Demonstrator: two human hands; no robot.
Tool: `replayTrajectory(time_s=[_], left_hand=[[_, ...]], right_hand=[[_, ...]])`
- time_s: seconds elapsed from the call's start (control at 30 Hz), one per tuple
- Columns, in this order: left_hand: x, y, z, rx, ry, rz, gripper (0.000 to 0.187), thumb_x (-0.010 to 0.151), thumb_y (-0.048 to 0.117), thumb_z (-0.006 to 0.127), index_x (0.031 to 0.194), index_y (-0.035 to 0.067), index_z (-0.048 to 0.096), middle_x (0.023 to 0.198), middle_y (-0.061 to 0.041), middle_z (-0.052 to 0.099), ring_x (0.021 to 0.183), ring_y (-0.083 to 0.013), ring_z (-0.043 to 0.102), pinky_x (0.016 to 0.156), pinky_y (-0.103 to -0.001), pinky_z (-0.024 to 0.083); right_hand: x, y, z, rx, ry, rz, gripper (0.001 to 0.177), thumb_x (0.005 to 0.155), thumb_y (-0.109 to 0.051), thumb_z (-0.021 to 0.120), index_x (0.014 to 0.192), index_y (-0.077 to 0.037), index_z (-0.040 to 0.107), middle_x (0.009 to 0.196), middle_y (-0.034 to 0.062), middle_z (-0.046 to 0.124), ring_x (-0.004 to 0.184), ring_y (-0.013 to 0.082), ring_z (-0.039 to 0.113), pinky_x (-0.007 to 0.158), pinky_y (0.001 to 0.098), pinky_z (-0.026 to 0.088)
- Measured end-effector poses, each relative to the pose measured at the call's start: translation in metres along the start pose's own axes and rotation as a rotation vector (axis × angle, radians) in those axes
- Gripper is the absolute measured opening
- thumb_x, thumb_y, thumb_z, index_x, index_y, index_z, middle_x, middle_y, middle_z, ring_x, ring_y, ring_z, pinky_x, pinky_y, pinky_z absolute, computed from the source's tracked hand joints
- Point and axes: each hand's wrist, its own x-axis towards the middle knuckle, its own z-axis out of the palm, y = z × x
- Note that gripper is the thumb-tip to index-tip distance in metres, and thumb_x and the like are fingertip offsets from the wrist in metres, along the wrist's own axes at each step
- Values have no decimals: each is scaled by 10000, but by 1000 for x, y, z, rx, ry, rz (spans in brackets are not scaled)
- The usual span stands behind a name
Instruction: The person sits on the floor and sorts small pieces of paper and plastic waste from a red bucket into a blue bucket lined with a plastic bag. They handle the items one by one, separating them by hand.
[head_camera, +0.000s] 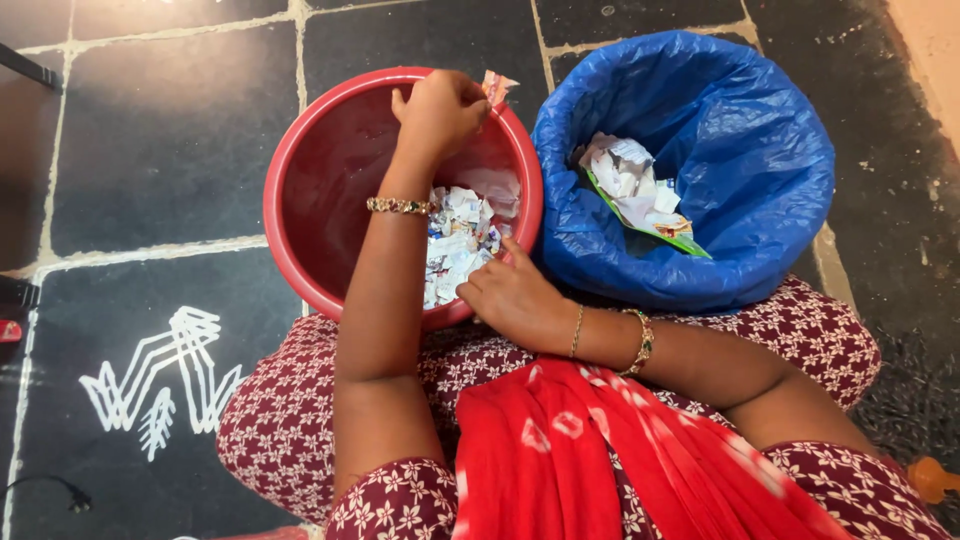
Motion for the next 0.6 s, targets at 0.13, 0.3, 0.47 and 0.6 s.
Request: replayTrajectory(time_s=[0.13, 0.3, 0.47, 0.6], left_hand=[[3, -26, 29, -656, 61, 27, 233, 917, 173, 711, 1088, 20, 751, 899, -28, 790, 879, -132, 756, 894, -388, 597], [13, -55, 61, -830, -73, 147, 313, 955, 77, 707, 1241, -50, 690, 1112, -79, 744, 1014, -132, 711, 904, -260, 576], [19, -62, 66, -825, -128, 135, 368, 951, 60, 727, 1293, -55, 654, 1195, -81, 710, 1106, -156, 701, 970, -281, 568], [18, -62, 65, -855, -173, 119, 399, 943, 43, 719, 1320, -50, 629, 1223, -79, 698, 1154, -171, 696, 1008, -291, 562]], right_hand=[[4, 2, -7, 57, -86, 10, 319, 829, -230, 717, 1096, -71, 648, 979, 74, 661, 1047, 262, 644, 1104, 644, 353], [-3, 18, -53, 123, 20, 66, 641, 675, -327, 835, 1182, 2, 622, 1226, 204, 612, 1168, 349, 574, 981, 473, 460], [-25, 38, -81, -154, -210, 600, 862, 698, -414, 870, 1324, 74, 534, 1094, 198, 635, 1013, 341, 634, 821, 417, 540], [-45, 60, -58, -143, -162, 618, 855, 680, -353, 884, 1306, 111, 532, 922, 202, 686, 830, 354, 705, 661, 429, 566]])
